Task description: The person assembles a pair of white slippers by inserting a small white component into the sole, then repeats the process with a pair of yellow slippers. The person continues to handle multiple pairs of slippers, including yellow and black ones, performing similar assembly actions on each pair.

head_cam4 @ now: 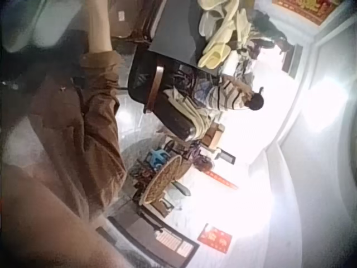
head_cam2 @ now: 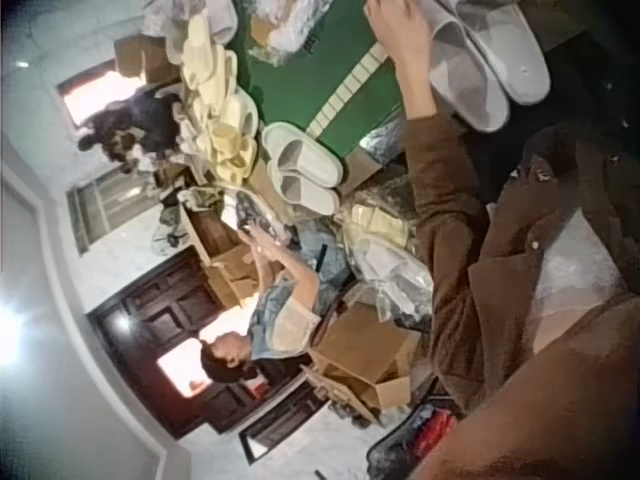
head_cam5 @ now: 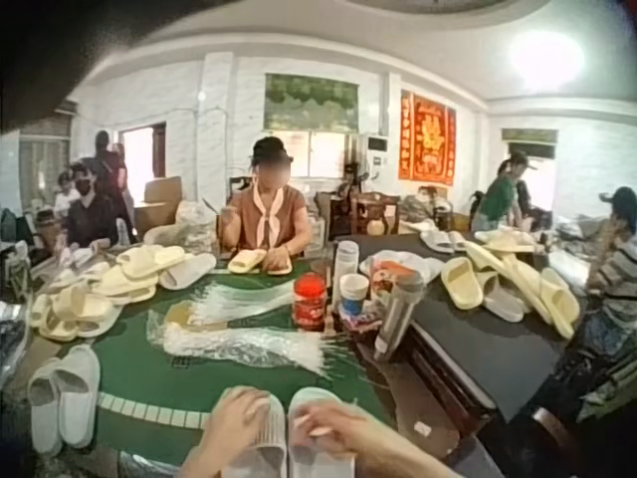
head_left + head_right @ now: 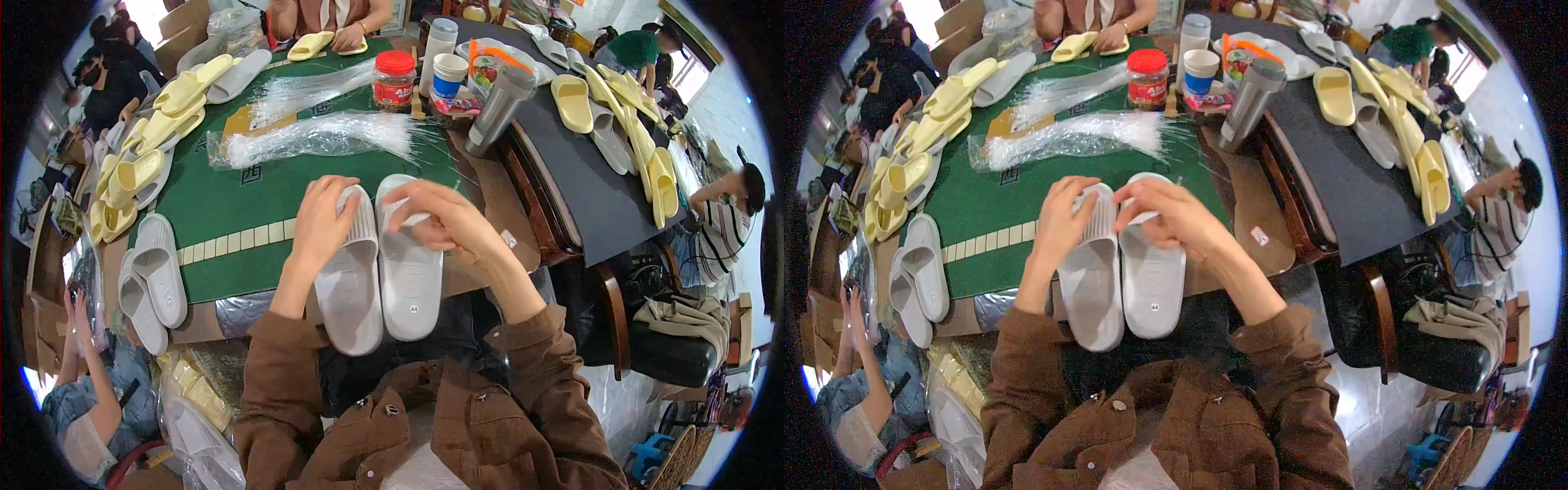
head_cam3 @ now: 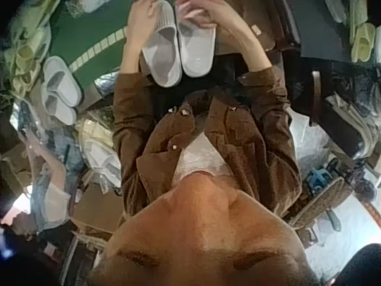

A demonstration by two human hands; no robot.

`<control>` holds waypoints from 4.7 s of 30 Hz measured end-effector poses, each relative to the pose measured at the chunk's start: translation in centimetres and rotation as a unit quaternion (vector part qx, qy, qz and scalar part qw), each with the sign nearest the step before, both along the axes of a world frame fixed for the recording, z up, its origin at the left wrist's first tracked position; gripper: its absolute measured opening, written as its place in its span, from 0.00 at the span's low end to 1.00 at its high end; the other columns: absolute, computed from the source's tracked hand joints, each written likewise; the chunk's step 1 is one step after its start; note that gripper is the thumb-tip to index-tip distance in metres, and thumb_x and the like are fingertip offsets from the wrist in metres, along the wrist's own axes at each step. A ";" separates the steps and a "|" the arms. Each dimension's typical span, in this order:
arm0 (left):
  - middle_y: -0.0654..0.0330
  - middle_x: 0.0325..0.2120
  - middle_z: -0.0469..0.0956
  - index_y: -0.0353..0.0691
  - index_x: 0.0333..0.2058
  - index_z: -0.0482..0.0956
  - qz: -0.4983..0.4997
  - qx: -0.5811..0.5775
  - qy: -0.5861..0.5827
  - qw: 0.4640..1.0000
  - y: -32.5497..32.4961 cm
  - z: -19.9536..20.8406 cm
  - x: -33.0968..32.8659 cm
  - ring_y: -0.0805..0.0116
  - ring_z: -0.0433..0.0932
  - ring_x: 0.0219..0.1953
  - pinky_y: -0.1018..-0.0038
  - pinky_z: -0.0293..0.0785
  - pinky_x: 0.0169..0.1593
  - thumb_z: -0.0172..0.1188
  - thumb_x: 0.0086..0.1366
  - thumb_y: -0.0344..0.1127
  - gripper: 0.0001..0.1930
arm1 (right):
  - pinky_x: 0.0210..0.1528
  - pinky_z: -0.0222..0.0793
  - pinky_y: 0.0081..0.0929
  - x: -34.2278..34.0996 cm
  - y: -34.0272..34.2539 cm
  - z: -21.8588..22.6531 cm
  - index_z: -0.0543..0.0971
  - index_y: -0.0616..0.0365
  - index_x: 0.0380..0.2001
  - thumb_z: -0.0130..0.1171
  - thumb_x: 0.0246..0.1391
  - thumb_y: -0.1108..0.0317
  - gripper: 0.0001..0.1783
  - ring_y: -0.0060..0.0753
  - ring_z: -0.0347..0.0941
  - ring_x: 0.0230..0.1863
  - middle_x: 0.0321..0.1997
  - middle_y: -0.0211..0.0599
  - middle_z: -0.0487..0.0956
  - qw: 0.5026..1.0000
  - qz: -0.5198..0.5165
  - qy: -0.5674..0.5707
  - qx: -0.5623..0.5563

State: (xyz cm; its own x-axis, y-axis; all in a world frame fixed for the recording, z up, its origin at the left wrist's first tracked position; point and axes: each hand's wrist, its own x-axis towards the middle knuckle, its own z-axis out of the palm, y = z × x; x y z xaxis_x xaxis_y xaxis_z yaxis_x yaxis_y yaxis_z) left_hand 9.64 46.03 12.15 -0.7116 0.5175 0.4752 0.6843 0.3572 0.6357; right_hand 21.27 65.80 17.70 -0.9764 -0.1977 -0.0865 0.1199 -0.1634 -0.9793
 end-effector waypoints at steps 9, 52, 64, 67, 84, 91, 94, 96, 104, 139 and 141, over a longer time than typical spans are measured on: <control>0.47 0.37 0.76 0.37 0.31 0.80 -0.156 -0.010 -0.122 0.980 2.8 -7.0 -6.9 0.48 0.75 0.41 0.61 0.72 0.45 0.60 0.55 0.38 0.10 | 0.30 0.68 0.22 -5.0 -4.0 -0.2 0.76 0.60 0.45 0.48 0.61 0.61 0.16 0.23 0.71 0.25 0.34 0.41 0.80 0.950 -0.021 0.174 0.257; 0.52 0.28 0.79 0.34 0.33 0.77 0.116 0.076 -0.007 0.990 2.7 -5.0 -2.5 0.58 0.78 0.30 0.67 0.72 0.36 0.55 0.61 0.30 0.06 | 0.36 0.70 0.41 -9.6 -3.4 -9.3 0.76 0.60 0.31 0.56 0.53 0.68 0.07 0.50 0.76 0.36 0.32 0.46 0.79 0.837 -0.305 0.216 0.399; 0.53 0.28 0.78 0.36 0.31 0.76 0.114 0.095 -0.094 0.984 2.9 -4.6 -2.3 0.54 0.76 0.34 0.62 0.71 0.39 0.54 0.61 0.29 0.04 | 0.36 0.69 0.42 -9.7 -3.4 -9.9 0.76 0.57 0.31 0.57 0.50 0.68 0.06 0.49 0.75 0.35 0.31 0.42 0.78 0.811 -0.307 0.253 0.428; 0.54 0.28 0.78 0.36 0.31 0.77 0.124 0.104 -0.086 0.983 2.9 -4.6 -2.1 0.54 0.76 0.34 0.62 0.70 0.39 0.54 0.60 0.29 0.04 | 0.37 0.69 0.42 -9.4 -3.6 -9.6 0.76 0.57 0.31 0.57 0.50 0.68 0.06 0.48 0.76 0.36 0.31 0.43 0.78 0.809 -0.328 0.253 0.418; 0.57 0.28 0.77 0.41 0.30 0.79 0.148 0.013 0.023 0.989 2.6 -5.9 -2.3 0.53 0.74 0.35 0.59 0.67 0.39 0.54 0.60 0.30 0.05 | 0.39 0.70 0.36 -9.3 -4.8 -9.1 0.76 0.60 0.37 0.56 0.53 0.73 0.08 0.52 0.75 0.36 0.33 0.47 0.78 0.751 -0.425 0.318 0.393; 0.52 0.30 0.78 0.37 0.31 0.78 0.138 0.025 0.052 0.989 3.0 -4.9 -1.8 0.51 0.76 0.35 0.61 0.70 0.39 0.54 0.60 0.30 0.06 | 0.35 0.70 0.42 -9.4 -3.9 -9.3 0.77 0.60 0.29 0.55 0.52 0.71 0.05 0.53 0.76 0.34 0.31 0.47 0.79 0.816 -0.317 0.271 0.400; 0.55 0.29 0.77 0.39 0.30 0.78 0.150 0.040 0.019 0.988 2.9 -5.1 -2.0 0.53 0.75 0.35 0.60 0.69 0.39 0.54 0.60 0.30 0.05 | 0.34 0.69 0.43 -9.6 -3.8 -9.6 0.76 0.62 0.29 0.54 0.51 0.74 0.04 0.54 0.75 0.33 0.31 0.49 0.78 0.804 -0.356 0.287 0.379; 0.57 0.29 0.77 0.40 0.29 0.78 0.153 0.056 -0.012 0.987 2.8 -5.2 -2.1 0.54 0.76 0.35 0.60 0.69 0.39 0.54 0.60 0.30 0.05 | 0.34 0.69 0.43 -9.5 -3.5 -9.6 0.76 0.63 0.29 0.53 0.50 0.76 0.03 0.54 0.74 0.33 0.30 0.49 0.77 0.812 -0.343 0.281 0.379; 0.56 0.28 0.78 0.39 0.30 0.78 0.148 0.077 -0.031 0.986 2.7 -5.2 -2.3 0.55 0.77 0.33 0.61 0.71 0.38 0.55 0.60 0.30 0.04 | 0.35 0.69 0.42 -9.6 -3.6 -9.8 0.75 0.63 0.29 0.53 0.50 0.76 0.03 0.53 0.74 0.33 0.30 0.49 0.77 0.814 -0.342 0.270 0.383; 0.57 0.25 0.76 0.38 0.29 0.77 0.107 0.095 -0.012 0.990 2.8 -3.8 -1.2 0.58 0.75 0.32 0.64 0.69 0.40 0.56 0.58 0.29 0.03 | 0.36 0.68 0.44 -9.8 -3.5 -10.1 0.72 0.64 0.30 0.53 0.53 0.75 0.03 0.55 0.73 0.35 0.32 0.51 0.76 0.811 -0.350 0.281 0.375; 0.58 0.27 0.76 0.38 0.30 0.77 0.109 0.059 0.033 0.992 2.7 -3.4 -0.9 0.57 0.75 0.35 0.64 0.69 0.42 0.56 0.59 0.29 0.03 | 0.37 0.68 0.44 -9.8 -3.4 -10.3 0.71 0.65 0.30 0.52 0.53 0.76 0.03 0.56 0.73 0.35 0.31 0.52 0.75 0.824 -0.354 0.257 0.360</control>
